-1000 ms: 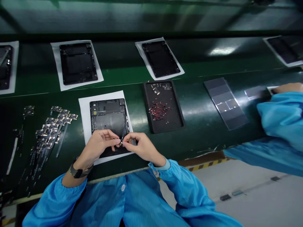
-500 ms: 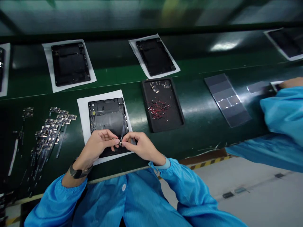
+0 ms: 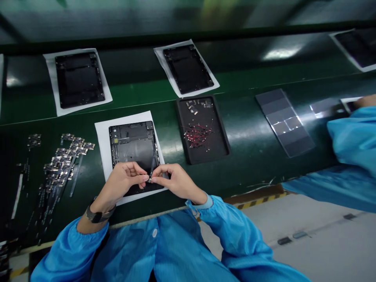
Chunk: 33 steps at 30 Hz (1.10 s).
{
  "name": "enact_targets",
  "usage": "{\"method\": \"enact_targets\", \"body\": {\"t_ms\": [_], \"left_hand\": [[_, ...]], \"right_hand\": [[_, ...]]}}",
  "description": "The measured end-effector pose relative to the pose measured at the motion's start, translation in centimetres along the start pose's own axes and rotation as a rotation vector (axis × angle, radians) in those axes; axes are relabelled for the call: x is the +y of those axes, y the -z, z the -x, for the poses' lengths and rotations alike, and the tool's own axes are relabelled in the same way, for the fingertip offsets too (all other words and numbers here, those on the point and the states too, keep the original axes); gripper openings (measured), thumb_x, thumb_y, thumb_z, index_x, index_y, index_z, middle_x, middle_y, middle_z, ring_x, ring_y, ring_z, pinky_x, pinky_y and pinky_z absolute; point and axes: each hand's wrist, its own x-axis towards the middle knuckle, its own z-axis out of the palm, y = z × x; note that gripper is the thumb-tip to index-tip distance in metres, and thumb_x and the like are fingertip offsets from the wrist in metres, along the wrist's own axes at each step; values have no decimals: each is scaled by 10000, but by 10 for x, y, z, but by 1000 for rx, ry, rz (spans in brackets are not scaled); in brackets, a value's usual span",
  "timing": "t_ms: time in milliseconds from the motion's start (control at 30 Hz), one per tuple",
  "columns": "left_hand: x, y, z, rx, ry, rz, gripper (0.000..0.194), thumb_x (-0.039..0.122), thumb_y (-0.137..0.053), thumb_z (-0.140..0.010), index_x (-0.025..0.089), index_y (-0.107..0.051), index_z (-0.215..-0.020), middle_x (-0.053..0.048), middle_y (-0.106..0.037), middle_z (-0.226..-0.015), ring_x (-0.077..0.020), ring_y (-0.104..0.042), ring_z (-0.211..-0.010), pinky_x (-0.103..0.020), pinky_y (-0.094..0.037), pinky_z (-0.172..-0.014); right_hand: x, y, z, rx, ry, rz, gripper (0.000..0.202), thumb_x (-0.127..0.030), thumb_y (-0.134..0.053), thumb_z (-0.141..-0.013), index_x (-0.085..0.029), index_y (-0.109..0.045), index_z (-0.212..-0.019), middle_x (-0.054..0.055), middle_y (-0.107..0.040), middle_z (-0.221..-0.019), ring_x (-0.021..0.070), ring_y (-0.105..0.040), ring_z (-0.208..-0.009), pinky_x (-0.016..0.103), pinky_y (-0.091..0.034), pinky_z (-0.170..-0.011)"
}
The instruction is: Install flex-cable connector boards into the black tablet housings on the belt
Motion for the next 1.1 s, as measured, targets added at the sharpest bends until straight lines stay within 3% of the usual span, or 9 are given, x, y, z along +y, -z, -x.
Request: {"method": "enact_targets", "body": {"t_ms": [333,433,533,667,767,833,900,1000,1100], "left_hand": [[2,-6,-2,15,21,-26,255,290,-836,-609,137,-642,-673,-24,-653,-523,-136,-578,-466,-256,-464,-504],[1,-3,5,84,-50,-190,142,251,-757,-700,155,-652,-697,-11,-642,-577,-141,-558,-519,-271,-444,-534],[-2,4,18,215,-200,-520,102,172,-710,-741,178,-649,-660,-30,-669,-707,-187,-594,-715,-326,-469,-702],[2,23,20,379,-377,-898,116,184,-661,-823,188,-650,-707,-66,-674,-859,-255,-573,-939,-401,-448,-885],[24,44,-2,511,-450,-1114,89,201,-587,-886,172,-671,-897,-122,-650,-1032,-293,-532,-1051,-433,-427,-939],[45,59,-25,564,-428,-1200,197,207,-565,-903,155,-647,-1075,-163,-601,-1197,-319,-490,-1157,-452,-405,-973],[63,73,-48,560,-376,-1231,281,218,-595,-890,133,-618,-1157,-191,-580,-1236,-333,-485,-1189,-455,-398,-983],[80,88,-69,528,-353,-1231,210,187,-637,-846,108,-659,-1039,-204,-632,-1122,-335,-551,-1108,-429,-430,-932],[80,96,-77,501,-364,-1198,105,126,-634,-803,116,-675,-899,-210,-666,-1051,-351,-573,-1064,-429,-448,-887]], "right_hand": [[2,4,-4,-56,-14,19,277,-439,-699,-825,-167,-697,-771,16,-670,-698,132,-550,-625,267,-430,-607],[-15,19,-5,-110,28,167,210,-383,-698,-826,-179,-724,-872,13,-681,-719,152,-598,-659,273,-437,-623],[-49,38,-22,-14,174,336,188,-368,-659,-861,-193,-725,-886,38,-716,-803,183,-639,-744,288,-455,-673],[-105,37,-92,47,339,476,152,-269,-615,-893,-172,-697,-811,43,-728,-818,170,-646,-750,263,-465,-687],[-135,7,-169,124,120,620,102,-176,-611,-893,-159,-712,-900,49,-749,-921,164,-676,-870,228,-471,-770],[-147,-19,-217,168,50,673,107,-190,-663,-874,-118,-716,-934,112,-738,-1017,225,-664,-1018,269,-471,-866],[-155,-42,-253,217,-14,694,196,-229,-677,-887,-83,-697,-1016,153,-700,-1118,258,-636,-1097,339,-485,-928],[-162,-68,-286,280,-109,684,334,-327,-636,-938,-113,-622,-1194,128,-631,-1233,241,-630,-1092,436,-528,-926],[-162,-83,-301,312,-177,657,370,-348,-624,-948,-140,-589,-1252,118,-605,-1262,236,-629,-1080,442,-547,-906]]}}
